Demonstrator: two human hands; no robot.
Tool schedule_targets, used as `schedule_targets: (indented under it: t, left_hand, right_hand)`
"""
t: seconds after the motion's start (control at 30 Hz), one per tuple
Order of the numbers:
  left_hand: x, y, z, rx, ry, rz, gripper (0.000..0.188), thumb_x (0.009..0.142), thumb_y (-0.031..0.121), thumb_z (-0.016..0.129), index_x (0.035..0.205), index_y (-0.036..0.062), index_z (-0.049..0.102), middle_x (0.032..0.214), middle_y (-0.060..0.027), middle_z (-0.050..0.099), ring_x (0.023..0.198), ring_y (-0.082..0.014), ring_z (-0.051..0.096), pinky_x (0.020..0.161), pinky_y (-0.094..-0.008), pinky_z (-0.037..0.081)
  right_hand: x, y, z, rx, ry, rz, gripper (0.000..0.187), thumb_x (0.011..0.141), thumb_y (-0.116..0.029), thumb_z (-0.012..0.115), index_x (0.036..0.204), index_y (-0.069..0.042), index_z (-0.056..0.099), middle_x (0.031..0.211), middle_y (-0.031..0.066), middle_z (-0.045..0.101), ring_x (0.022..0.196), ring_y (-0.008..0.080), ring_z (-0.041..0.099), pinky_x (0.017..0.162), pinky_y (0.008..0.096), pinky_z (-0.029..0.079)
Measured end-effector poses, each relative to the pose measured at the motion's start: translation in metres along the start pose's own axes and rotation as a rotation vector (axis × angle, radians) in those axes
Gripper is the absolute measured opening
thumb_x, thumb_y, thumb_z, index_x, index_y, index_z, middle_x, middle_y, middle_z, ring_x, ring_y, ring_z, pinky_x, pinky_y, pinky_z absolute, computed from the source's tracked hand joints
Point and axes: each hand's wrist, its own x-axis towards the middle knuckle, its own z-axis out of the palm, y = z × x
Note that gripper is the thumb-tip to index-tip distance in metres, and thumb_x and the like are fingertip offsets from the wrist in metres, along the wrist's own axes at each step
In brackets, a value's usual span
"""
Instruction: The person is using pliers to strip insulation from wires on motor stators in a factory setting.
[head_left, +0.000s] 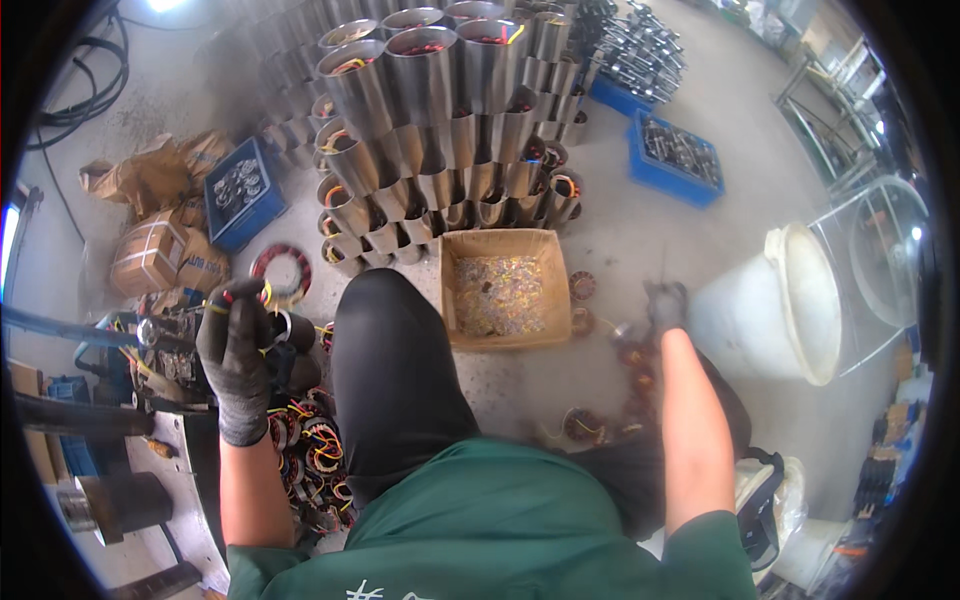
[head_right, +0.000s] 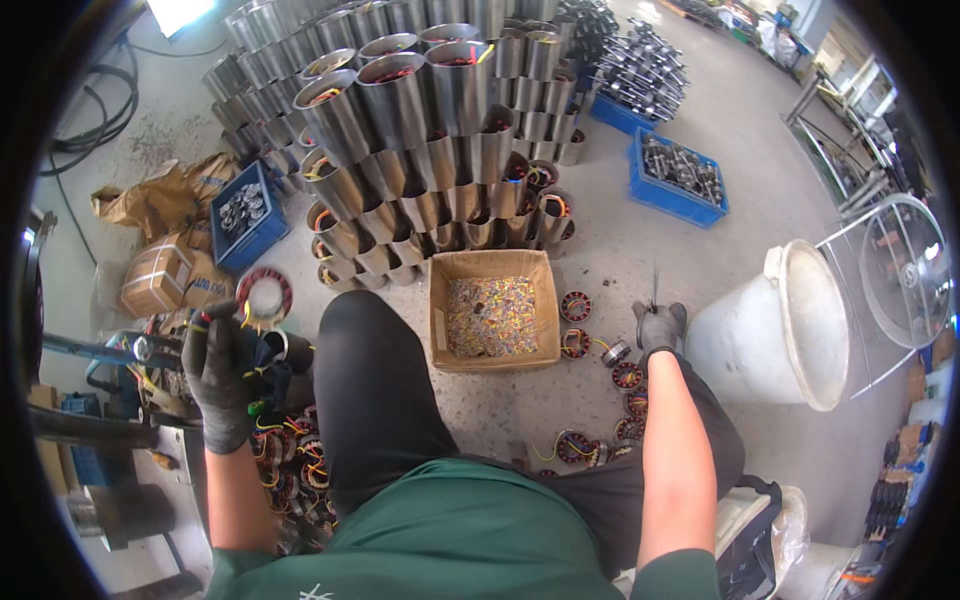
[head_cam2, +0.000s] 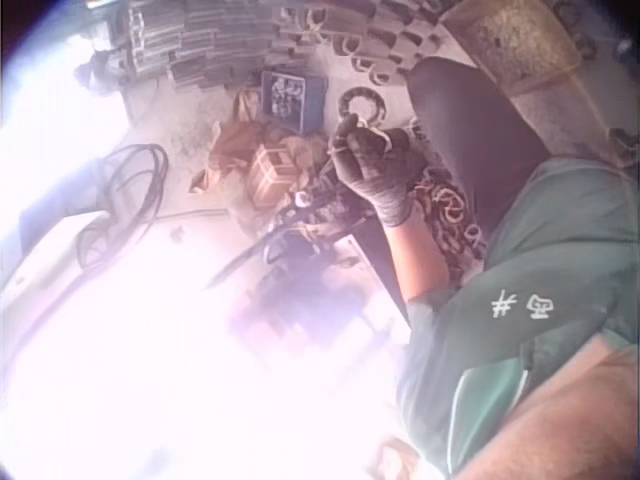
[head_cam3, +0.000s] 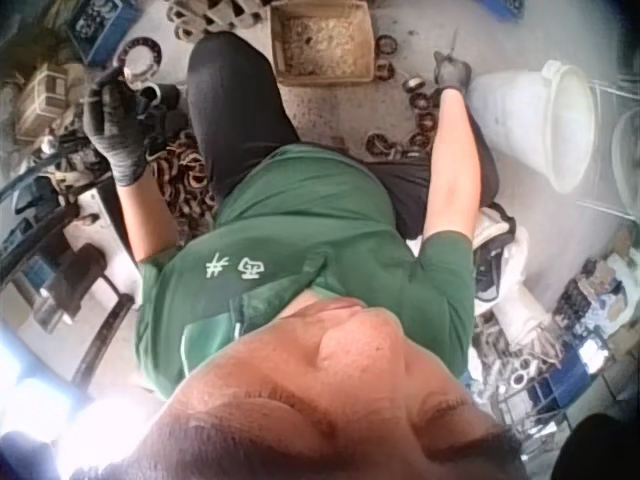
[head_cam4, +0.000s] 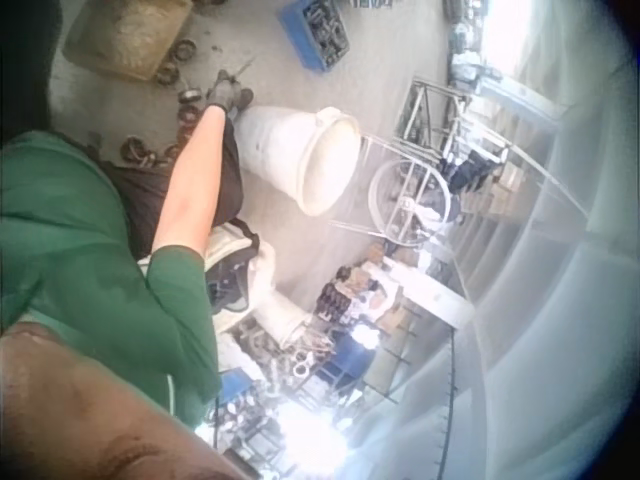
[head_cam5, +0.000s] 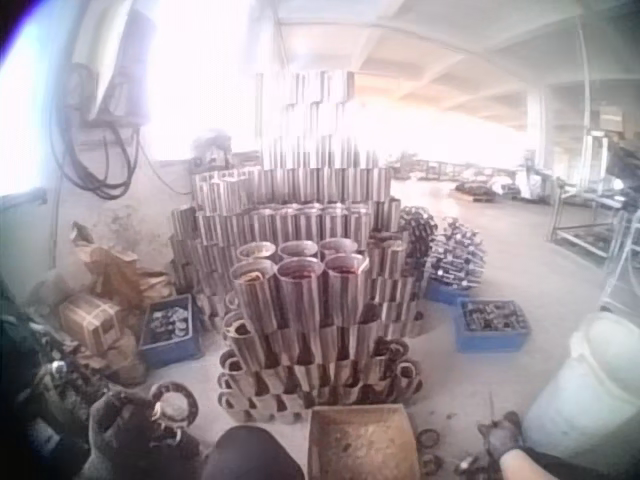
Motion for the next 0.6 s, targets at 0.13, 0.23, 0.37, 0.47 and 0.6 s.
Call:
schedule_targets:
  t: [0.13, 0.23, 0.37, 0.47, 0.6]
  left_hand:
    - [-0.043, -0.017, -0.063, 0.105, 0.010, -0.334, 0.020, 0.099, 0.016, 0.052, 0.107, 0.0022, 0.063, 0.092, 0.0004, 0.063, 0.079, -0.0058, 0.054, 0.071, -0.0212, 0.043]
    - [-0.088, -0.042, -0.110, 0.151, 0.066, -0.521, 0.021, 0.096, 0.016, 0.053, 0.107, 0.0010, 0.061, 0.094, -0.0028, 0.063, 0.083, -0.0109, 0.059, 0.076, -0.0243, 0.047]
    - [-0.151, -0.074, -0.163, -0.001, 0.183, -0.912, 0.018, 0.096, 0.010, 0.054, 0.109, -0.0001, 0.062, 0.094, -0.0051, 0.065, 0.083, -0.0117, 0.061, 0.075, -0.0257, 0.051]
    - [-0.192, -0.095, -0.190, 0.076, 0.198, -1.076, 0.014, 0.093, 0.008, 0.061, 0.105, 0.0019, 0.065, 0.088, -0.0010, 0.066, 0.077, -0.0090, 0.060, 0.070, -0.0263, 0.051]
    - [-0.228, -0.136, -0.207, 0.061, 0.270, -1.214, 0.011, 0.091, 0.011, 0.064, 0.101, 0.0067, 0.063, 0.079, 0.0015, 0.059, 0.073, -0.0094, 0.056, 0.062, -0.0282, 0.047]
  right_hand:
    - [0.043, 0.119, 0.055, -0.728, -0.127, -0.316, 0.031, 0.081, -0.030, 0.066, 0.101, -0.006, 0.065, 0.090, 0.0184, 0.068, 0.089, 0.0327, 0.066, 0.074, 0.0402, 0.051]
    - [0.054, 0.193, 0.099, -1.282, -0.381, -0.704, 0.028, 0.086, -0.029, 0.060, 0.107, -0.011, 0.062, 0.101, 0.0118, 0.064, 0.097, 0.0301, 0.057, 0.078, 0.0497, 0.042]
    - [0.051, 0.213, 0.111, -1.995, -0.657, -1.168, 0.039, 0.095, -0.031, 0.047, 0.131, -0.019, 0.057, 0.132, 0.0020, 0.055, 0.131, 0.0264, 0.036, 0.099, 0.0650, 0.022]
    - [0.045, 0.193, 0.108, -2.116, -0.956, -0.993, 0.046, 0.099, -0.038, 0.036, 0.139, -0.021, 0.052, 0.148, -0.0044, 0.044, 0.141, 0.0212, 0.033, 0.112, 0.0583, 0.011]
    - [0.051, 0.187, 0.118, -2.202, -0.890, -1.016, 0.049, 0.099, -0.042, 0.037, 0.141, -0.020, 0.048, 0.144, -0.0006, 0.049, 0.136, 0.0186, 0.040, 0.110, 0.0496, 0.021]
